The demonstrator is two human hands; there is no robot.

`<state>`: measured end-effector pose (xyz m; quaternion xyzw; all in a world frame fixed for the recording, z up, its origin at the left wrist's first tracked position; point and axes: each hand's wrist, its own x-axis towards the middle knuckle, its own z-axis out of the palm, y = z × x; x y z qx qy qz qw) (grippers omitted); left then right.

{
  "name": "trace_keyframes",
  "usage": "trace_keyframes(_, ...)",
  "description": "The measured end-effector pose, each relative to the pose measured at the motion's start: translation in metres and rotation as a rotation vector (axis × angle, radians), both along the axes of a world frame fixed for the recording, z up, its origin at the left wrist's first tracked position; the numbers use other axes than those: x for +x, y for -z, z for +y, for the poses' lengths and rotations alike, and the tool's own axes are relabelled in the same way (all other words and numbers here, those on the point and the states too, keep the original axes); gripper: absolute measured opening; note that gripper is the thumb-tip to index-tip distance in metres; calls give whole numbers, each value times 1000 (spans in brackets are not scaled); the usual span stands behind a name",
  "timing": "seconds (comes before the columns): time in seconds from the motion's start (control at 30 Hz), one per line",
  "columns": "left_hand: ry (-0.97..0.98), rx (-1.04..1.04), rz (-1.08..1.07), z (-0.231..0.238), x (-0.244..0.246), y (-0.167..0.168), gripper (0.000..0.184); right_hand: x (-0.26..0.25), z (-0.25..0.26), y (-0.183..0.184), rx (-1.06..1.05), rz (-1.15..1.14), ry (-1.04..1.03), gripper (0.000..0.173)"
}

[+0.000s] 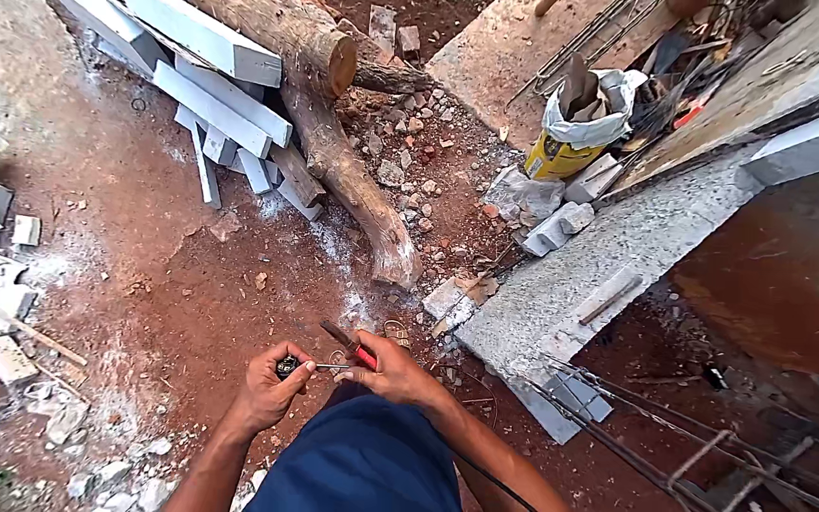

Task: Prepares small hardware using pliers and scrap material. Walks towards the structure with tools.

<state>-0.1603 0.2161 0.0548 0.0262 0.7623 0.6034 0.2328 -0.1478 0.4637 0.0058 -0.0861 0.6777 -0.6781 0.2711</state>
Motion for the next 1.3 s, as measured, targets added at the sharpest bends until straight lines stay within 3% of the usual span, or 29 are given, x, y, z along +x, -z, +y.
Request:
trace_keyframes(0.2, -213, 279, -96, -8, 1, -7, 2, -4, -1, -10, -287, -125, 168, 48)
trace_keyframes(0.5, -466, 604, -235, -15, 15, -6, 11, -15, -2, -17, -310, -151, 173, 38)
trace_keyframes(0.67, -509, 623, -266, -16, 21, -3, 12, -11, -13, -21, -321, -155, 161, 38)
trace_keyframes(0.9, -501, 426, -272, 3, 25, 11, 5, 4, -17, -1, -360, -201, 307, 40)
trace_keyframes(1.07, -477, 310, -331, 29, 13, 35, 5, 13, 10, 40, 12, -409, 480, 30)
trace_keyframes(1.2, -233, 162, -386, 80, -10, 64, 4, 46, 60, 80, 547, -448, 372, 41)
trace_keyframes(1.3, -11, 87, -410, 134, -29, 85, 5, 82, 87, 93, 735, -511, 298, 45)
